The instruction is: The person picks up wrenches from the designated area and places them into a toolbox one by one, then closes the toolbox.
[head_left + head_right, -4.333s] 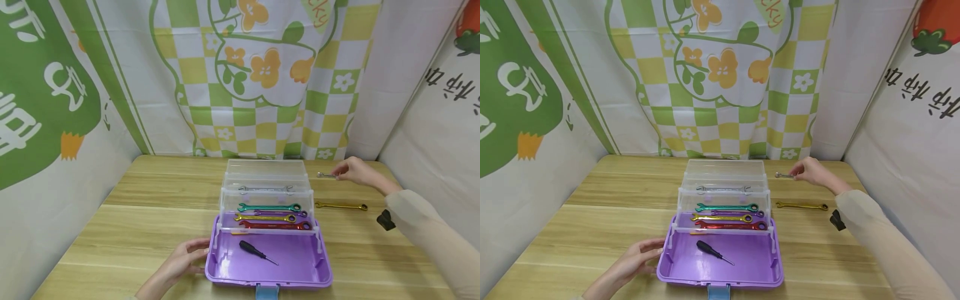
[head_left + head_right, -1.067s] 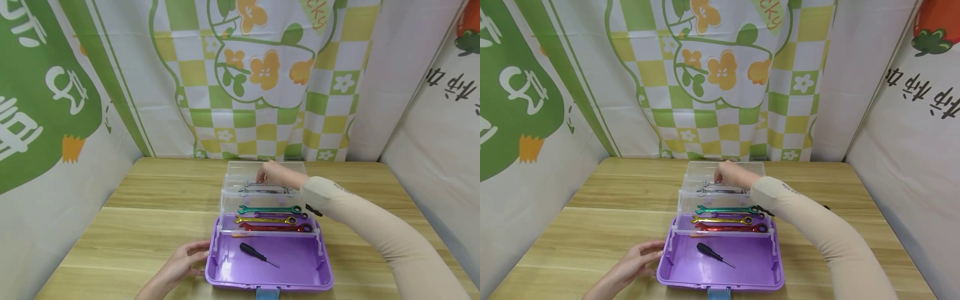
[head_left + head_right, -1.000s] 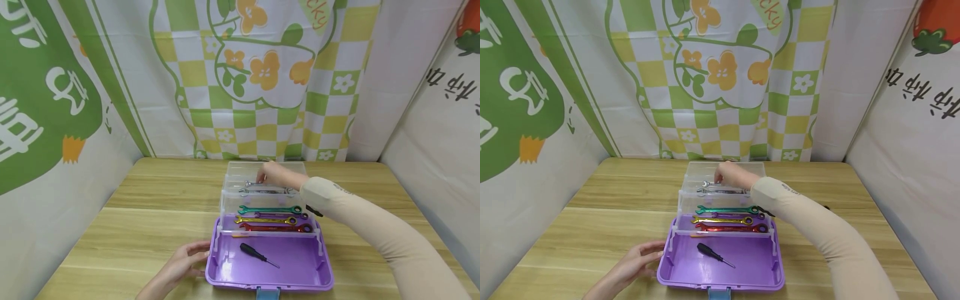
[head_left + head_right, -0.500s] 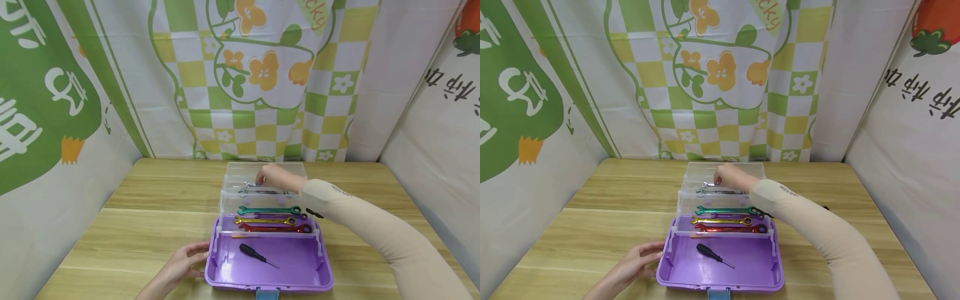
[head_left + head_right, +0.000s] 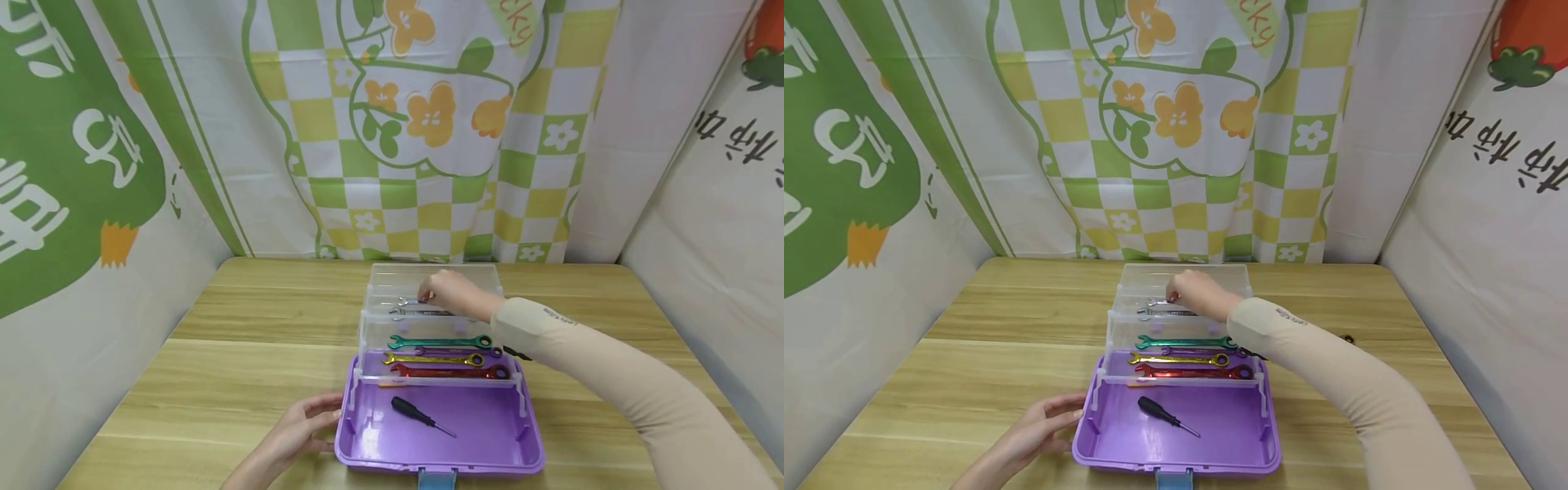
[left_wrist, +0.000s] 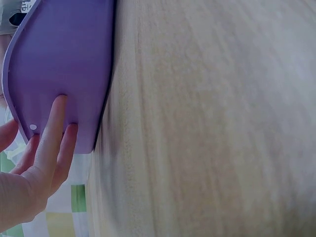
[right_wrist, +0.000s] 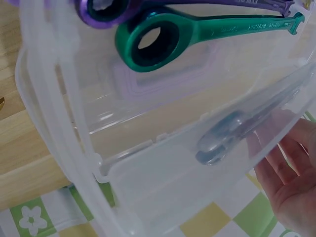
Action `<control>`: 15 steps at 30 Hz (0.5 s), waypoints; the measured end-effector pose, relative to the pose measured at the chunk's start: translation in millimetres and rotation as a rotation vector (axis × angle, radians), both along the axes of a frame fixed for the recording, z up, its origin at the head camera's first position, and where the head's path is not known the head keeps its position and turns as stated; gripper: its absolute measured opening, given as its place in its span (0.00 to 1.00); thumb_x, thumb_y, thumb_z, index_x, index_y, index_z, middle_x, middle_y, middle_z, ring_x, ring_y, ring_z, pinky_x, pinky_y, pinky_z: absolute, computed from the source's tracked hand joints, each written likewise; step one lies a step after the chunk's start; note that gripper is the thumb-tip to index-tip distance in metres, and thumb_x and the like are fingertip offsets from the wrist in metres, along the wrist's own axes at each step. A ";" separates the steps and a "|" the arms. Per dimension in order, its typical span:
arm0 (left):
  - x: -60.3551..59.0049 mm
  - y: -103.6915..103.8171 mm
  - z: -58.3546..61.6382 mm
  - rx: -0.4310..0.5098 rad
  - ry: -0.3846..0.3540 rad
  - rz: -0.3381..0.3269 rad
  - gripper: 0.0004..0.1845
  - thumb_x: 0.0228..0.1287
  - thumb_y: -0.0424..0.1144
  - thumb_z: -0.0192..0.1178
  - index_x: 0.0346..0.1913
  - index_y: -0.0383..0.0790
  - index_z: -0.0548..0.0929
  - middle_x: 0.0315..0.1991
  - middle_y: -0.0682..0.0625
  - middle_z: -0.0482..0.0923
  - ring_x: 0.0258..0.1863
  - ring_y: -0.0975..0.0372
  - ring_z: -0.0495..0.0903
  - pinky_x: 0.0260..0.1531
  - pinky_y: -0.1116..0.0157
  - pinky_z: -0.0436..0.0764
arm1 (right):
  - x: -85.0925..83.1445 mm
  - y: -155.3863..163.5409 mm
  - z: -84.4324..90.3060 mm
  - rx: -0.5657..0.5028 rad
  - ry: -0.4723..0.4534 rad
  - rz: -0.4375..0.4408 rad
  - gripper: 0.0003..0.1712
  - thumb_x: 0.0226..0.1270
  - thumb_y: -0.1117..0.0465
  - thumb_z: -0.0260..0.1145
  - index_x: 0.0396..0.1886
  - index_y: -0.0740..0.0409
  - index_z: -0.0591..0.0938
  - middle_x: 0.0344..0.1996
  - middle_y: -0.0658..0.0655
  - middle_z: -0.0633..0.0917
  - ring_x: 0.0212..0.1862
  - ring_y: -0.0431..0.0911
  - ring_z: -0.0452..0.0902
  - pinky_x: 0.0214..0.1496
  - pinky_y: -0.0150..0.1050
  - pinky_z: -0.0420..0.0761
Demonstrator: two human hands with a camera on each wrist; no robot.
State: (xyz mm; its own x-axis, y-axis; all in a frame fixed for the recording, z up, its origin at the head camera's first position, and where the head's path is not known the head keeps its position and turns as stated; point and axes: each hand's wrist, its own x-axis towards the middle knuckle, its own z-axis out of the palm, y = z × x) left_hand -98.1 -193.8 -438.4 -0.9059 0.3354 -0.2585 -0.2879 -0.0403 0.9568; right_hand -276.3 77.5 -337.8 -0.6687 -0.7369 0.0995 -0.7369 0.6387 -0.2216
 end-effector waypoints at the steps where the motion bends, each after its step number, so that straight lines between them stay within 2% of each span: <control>1: 0.0 0.0 -0.1 -0.002 0.001 0.001 0.29 0.61 0.35 0.52 0.59 0.20 0.57 0.57 0.31 0.63 0.46 0.49 0.74 0.40 0.50 0.80 | 0.4 -0.1 -0.4 -0.007 0.004 0.000 0.08 0.51 0.71 0.64 0.32 0.59 0.85 0.32 0.53 0.85 0.36 0.45 0.80 0.42 0.34 0.81; 3: 0.1 0.1 0.1 -0.007 0.002 0.003 0.29 0.61 0.35 0.52 0.59 0.20 0.57 0.57 0.31 0.63 0.47 0.49 0.74 0.40 0.51 0.80 | 0.1 0.8 -1.1 -0.023 0.005 0.006 0.08 0.51 0.71 0.64 0.32 0.59 0.84 0.31 0.53 0.85 0.35 0.44 0.80 0.40 0.34 0.81; 6: -0.1 0.5 0.8 -0.013 0.002 0.010 0.29 0.60 0.36 0.52 0.59 0.21 0.57 0.57 0.31 0.63 0.47 0.49 0.74 0.40 0.51 0.80 | -1.5 3.6 0.3 -0.061 -0.045 -0.003 0.08 0.51 0.71 0.64 0.33 0.61 0.84 0.31 0.54 0.85 0.34 0.44 0.79 0.40 0.34 0.81; 7: -0.3 0.7 1.1 -0.013 0.000 0.012 0.29 0.60 0.36 0.52 0.59 0.21 0.57 0.57 0.31 0.63 0.47 0.50 0.74 0.40 0.51 0.80 | -9.9 7.3 -6.3 -0.097 -0.059 0.022 0.08 0.52 0.68 0.65 0.34 0.60 0.84 0.32 0.53 0.85 0.33 0.42 0.79 0.38 0.32 0.81; 8: -0.3 0.8 1.3 -0.013 -0.001 0.014 0.29 0.60 0.36 0.52 0.59 0.21 0.57 0.57 0.31 0.63 0.47 0.50 0.74 0.40 0.51 0.80 | -11.3 9.1 -5.9 -0.113 -0.081 0.025 0.08 0.53 0.67 0.65 0.34 0.60 0.83 0.32 0.53 0.84 0.33 0.42 0.79 0.37 0.32 0.81; 13: 0.0 0.9 1.3 -0.007 -0.002 0.013 0.29 0.61 0.36 0.52 0.59 0.21 0.58 0.57 0.31 0.63 0.47 0.50 0.74 0.40 0.51 0.80 | -11.8 16.5 -1.8 -0.177 -0.144 0.015 0.10 0.54 0.68 0.63 0.37 0.63 0.82 0.34 0.56 0.84 0.34 0.44 0.79 0.37 0.32 0.81; 14: 0.1 0.9 1.2 -0.007 -0.001 0.012 0.29 0.61 0.36 0.52 0.59 0.21 0.58 0.57 0.31 0.63 0.47 0.50 0.74 0.40 0.51 0.80 | -3.9 15.7 6.2 -0.166 -0.153 -0.013 0.10 0.53 0.71 0.62 0.38 0.65 0.82 0.34 0.58 0.84 0.34 0.46 0.79 0.38 0.33 0.81; 15: 0.2 0.8 1.0 -0.005 -0.001 0.011 0.29 0.61 0.36 0.52 0.59 0.21 0.58 0.57 0.31 0.63 0.47 0.50 0.74 0.40 0.51 0.80 | -2.9 17.0 7.0 -0.171 -0.148 -0.018 0.11 0.53 0.72 0.62 0.38 0.66 0.82 0.34 0.58 0.84 0.35 0.47 0.79 0.38 0.33 0.82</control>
